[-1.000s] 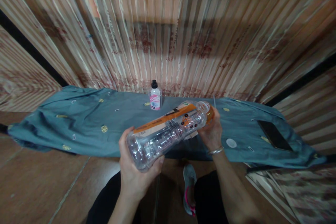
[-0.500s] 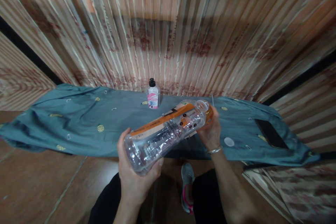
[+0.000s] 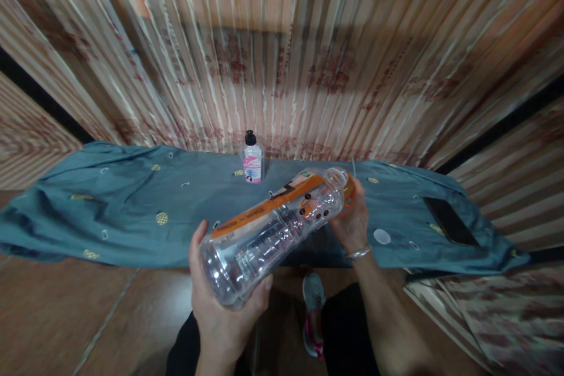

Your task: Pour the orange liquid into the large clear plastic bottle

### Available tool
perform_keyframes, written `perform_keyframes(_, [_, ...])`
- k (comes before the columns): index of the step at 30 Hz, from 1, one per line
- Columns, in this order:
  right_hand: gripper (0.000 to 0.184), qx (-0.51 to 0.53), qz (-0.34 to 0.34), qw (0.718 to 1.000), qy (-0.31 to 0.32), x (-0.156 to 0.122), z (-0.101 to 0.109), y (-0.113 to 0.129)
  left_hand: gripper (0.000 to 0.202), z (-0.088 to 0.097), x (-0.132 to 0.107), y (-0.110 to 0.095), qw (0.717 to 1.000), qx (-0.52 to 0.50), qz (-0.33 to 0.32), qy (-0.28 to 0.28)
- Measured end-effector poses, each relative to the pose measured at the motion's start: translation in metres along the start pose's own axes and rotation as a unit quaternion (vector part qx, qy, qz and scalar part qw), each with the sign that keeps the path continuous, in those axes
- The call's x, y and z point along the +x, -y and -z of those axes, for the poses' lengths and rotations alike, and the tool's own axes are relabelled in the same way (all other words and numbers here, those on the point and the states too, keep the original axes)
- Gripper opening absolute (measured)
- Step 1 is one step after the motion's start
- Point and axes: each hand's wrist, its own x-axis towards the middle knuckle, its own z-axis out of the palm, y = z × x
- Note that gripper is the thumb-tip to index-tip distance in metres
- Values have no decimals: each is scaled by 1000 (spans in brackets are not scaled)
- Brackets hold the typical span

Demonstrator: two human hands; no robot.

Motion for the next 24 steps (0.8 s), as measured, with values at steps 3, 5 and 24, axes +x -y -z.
perform_keyframes(3, [71,-9,4,1000,-6,-4,-3,-6,112,1,-3,1,1000,15,-2,0])
perform_keyframes(5, [74,-10,6,1000,-10,-6,-4,-9,113,1,-4,2,1000,27,-8,2])
perform_keyframes(24, [78,-13,-13,1000,-2,-7,-2,-9,107,-3,-7,-2,990,98,-97,-7])
